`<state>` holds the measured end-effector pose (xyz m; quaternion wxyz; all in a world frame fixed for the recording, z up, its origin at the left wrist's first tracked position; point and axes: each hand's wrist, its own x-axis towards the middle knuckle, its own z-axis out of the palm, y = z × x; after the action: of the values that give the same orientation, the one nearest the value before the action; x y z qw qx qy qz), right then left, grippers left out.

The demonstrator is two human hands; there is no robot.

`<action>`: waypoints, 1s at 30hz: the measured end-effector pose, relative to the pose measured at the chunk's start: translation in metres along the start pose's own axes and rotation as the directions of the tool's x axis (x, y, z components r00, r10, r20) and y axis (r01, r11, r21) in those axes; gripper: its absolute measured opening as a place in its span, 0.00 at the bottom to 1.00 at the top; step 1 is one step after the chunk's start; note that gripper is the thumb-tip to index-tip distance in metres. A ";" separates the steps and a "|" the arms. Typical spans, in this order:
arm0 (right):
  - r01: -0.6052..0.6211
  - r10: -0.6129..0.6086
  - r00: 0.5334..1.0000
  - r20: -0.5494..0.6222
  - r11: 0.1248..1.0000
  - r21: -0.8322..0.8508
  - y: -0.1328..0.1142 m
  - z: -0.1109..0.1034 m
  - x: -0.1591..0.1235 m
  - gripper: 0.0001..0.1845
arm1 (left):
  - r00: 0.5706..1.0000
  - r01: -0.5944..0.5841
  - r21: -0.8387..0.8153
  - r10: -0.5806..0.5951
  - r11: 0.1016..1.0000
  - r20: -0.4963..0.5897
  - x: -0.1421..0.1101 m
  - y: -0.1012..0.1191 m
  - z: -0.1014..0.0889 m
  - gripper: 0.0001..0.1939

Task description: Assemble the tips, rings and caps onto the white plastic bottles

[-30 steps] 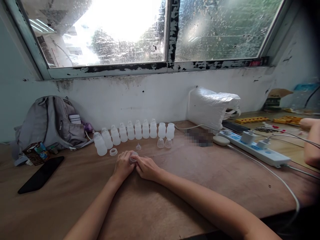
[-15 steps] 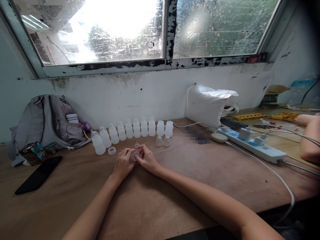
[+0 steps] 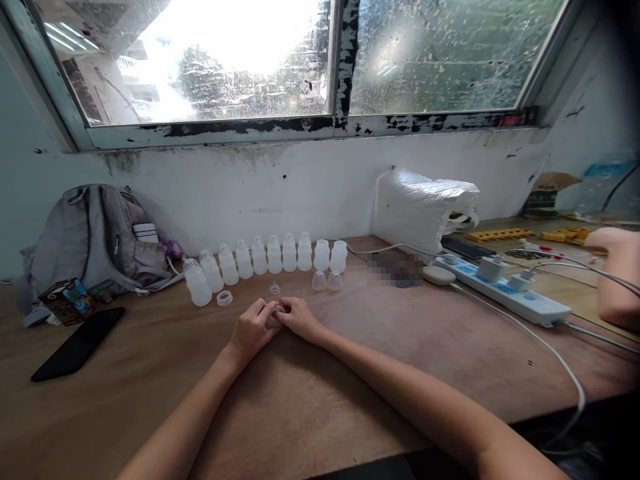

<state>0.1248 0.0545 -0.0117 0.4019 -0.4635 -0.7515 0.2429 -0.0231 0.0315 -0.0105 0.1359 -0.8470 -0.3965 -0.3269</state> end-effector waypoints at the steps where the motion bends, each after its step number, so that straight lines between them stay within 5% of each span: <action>1: 0.004 -0.004 1.000 -0.006 1.000 -0.014 0.000 0.000 0.000 0.10 | 1.000 -0.010 0.010 0.010 1.000 -0.010 0.000 0.001 0.001 0.15; 12: 0.001 -0.007 0.999 -0.054 0.994 -0.105 0.007 0.006 0.001 0.08 | 0.998 -0.058 -0.021 0.058 0.998 -0.004 0.000 0.002 0.002 0.16; 22: 0.017 -0.016 1.000 -0.017 0.999 0.043 0.014 0.001 0.006 0.08 | 0.998 0.044 -0.214 -0.032 0.976 0.057 0.004 0.017 -0.008 0.25; 30: -0.018 0.045 0.995 -0.092 0.961 0.275 0.015 0.001 0.005 0.07 | 0.983 0.165 -0.357 -0.182 0.919 -0.012 0.007 0.011 -0.002 0.15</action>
<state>0.1306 0.0655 -0.0214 0.4944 -0.4268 -0.6826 0.3280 -0.0126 0.0274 -0.0043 -0.0396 -0.8116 -0.4013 -0.4228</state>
